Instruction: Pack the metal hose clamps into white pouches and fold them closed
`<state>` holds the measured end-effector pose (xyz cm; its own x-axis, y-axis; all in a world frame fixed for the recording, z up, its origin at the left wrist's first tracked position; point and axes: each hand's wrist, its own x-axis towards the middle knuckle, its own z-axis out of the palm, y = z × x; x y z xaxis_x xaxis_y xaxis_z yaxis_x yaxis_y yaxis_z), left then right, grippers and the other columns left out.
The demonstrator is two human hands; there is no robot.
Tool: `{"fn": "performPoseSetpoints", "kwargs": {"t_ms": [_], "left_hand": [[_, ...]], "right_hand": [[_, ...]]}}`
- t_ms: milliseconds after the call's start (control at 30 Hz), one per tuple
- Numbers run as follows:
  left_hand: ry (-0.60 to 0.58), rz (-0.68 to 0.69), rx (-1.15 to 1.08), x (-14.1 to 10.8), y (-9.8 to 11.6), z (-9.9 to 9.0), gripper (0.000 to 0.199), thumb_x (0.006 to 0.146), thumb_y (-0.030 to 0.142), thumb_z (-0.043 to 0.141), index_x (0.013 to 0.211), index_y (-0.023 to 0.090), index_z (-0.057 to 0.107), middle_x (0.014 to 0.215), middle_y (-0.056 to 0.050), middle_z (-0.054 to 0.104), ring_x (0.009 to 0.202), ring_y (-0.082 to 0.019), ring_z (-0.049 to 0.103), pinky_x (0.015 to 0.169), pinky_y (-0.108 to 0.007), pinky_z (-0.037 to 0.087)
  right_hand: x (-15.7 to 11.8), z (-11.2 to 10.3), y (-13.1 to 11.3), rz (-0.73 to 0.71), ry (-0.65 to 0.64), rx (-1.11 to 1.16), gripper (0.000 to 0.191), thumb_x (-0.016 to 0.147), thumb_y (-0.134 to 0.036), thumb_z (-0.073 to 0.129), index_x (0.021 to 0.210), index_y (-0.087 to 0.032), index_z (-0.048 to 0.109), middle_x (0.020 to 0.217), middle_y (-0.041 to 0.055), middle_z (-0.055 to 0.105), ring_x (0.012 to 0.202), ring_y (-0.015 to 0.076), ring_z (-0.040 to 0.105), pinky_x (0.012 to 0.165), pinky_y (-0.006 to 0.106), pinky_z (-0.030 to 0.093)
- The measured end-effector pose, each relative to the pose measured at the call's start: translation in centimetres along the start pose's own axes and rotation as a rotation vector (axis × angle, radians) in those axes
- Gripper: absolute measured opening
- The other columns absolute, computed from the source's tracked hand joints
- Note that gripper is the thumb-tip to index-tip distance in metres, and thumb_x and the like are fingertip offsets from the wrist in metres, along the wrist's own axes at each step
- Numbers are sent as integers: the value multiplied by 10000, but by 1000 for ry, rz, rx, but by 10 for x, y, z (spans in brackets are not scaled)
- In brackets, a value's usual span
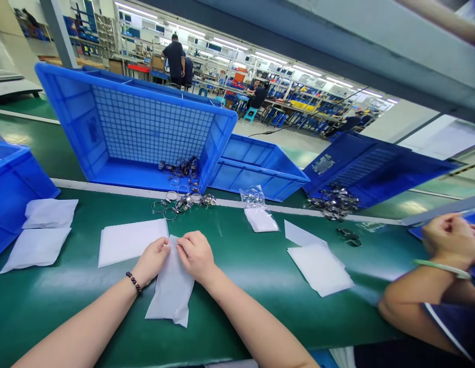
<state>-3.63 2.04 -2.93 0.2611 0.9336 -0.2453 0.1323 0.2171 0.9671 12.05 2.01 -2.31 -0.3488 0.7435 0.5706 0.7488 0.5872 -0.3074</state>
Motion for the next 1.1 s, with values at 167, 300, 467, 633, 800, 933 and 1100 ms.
{"fn": "performPoseSetpoints", "kwargs": {"t_ms": [167,300,467,633,800,933,1100], "left_hand": [[69,116,119,2,-3,-3,154,769,299,454,754,179,550,678,5,566,648,-157,487,640,-258,373],[71,143,165,4,-4,-3,163,775,278,428,770,180,558,720,-11,592,707,-183,509,693,-283,377],[31,132,210,6,-5,-4,167,776,287,420,805,183,547,690,9,568,668,-165,498,648,-263,371],[-16,-11,169,6,-3,-4,210,762,357,429,835,185,526,523,68,436,451,-110,371,463,-211,281],[35,-68,64,4,4,-3,224,699,377,496,799,180,534,543,46,503,488,-130,460,483,-215,344],[70,-72,60,3,6,-3,235,667,363,518,816,184,550,529,47,516,504,-145,489,498,-229,378],[55,-89,41,4,8,-3,267,661,355,520,858,181,566,532,40,540,502,-153,509,499,-235,390]], "right_hand": [[13,21,-5,-65,-53,-106,179,859,-221,455,805,-169,618,771,52,557,721,167,443,633,301,323],[11,28,-5,-38,-61,-77,204,868,-215,426,783,-165,604,753,57,547,715,170,439,641,302,332],[12,32,-4,181,-12,216,171,815,-165,423,713,-169,561,732,45,531,716,165,452,675,298,359],[19,34,1,740,35,828,88,701,-213,532,621,-179,545,636,-13,506,592,114,430,588,248,354],[21,20,33,939,73,1025,193,716,-355,492,654,-173,511,557,-21,475,462,86,389,451,222,334],[11,-10,69,991,69,1095,245,662,-404,559,655,-163,518,612,17,524,494,95,446,455,231,371],[-3,-30,104,1026,40,974,223,627,-365,608,628,-147,565,532,-14,478,465,80,399,446,217,324]]}}
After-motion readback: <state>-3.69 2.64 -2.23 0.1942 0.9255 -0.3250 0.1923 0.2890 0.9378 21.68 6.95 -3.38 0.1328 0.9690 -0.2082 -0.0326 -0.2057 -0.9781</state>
